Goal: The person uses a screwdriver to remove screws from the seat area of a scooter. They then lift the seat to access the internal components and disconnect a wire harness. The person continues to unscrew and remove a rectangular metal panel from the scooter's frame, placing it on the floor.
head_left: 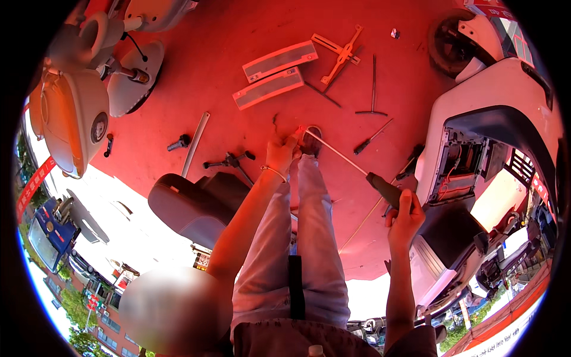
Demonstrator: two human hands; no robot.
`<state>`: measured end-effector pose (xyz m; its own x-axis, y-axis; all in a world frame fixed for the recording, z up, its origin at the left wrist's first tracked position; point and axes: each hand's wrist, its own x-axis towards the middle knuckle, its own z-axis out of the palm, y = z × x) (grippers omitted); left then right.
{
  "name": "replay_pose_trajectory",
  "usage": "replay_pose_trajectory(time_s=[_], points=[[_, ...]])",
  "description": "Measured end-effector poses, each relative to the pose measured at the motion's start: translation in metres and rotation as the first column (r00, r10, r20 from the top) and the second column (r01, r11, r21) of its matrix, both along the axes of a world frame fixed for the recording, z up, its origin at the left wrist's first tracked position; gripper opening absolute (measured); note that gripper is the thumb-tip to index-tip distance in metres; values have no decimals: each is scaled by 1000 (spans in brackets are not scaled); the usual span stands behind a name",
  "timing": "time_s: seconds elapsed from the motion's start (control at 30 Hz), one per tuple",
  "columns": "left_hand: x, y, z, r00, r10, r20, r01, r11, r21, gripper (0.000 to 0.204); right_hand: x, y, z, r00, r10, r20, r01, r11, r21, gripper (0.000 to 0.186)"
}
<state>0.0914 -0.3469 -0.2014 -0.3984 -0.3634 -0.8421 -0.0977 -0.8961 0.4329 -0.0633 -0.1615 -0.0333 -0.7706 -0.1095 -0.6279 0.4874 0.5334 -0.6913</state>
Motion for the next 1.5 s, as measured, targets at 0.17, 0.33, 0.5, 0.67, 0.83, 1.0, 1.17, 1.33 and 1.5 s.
replay_pose_trajectory(time_s=[0.17,0.33,0.5,0.67,0.83,1.0,1.17,1.33,1.5], points=[[-12,18,39,999,-34,42,33,999,11,10,33,27,26,993,-75,-90,78,997,25,27],[-16,27,56,995,-90,40,90,996,22,8,58,44,45,973,-185,-135,190,982,21,27],[-26,47,77,989,-138,57,135,989,53,11,73,70,46,955,-250,-159,258,966,29,29],[-33,78,60,980,-200,-11,201,979,45,9,71,104,51,932,-329,-151,336,942,17,32],[-54,124,72,942,-336,22,336,942,-20,12,73,155,44,899,-417,-137,417,909,-27,30],[-70,175,78,929,-368,32,369,927,-70,10,69,209,47,860,-498,-114,493,867,-66,29],[-82,237,81,900,-435,30,435,895,-99,9,64,273,47,812,-573,-110,568,819,-80,31],[-95,302,84,852,-520,55,521,835,-178,7,54,332,58,847,-508,-154,508,860,-47,28],[-109,361,84,750,-638,174,650,663,-370,24,40,381,73,876,-372,-306,390,921,-3,20]])
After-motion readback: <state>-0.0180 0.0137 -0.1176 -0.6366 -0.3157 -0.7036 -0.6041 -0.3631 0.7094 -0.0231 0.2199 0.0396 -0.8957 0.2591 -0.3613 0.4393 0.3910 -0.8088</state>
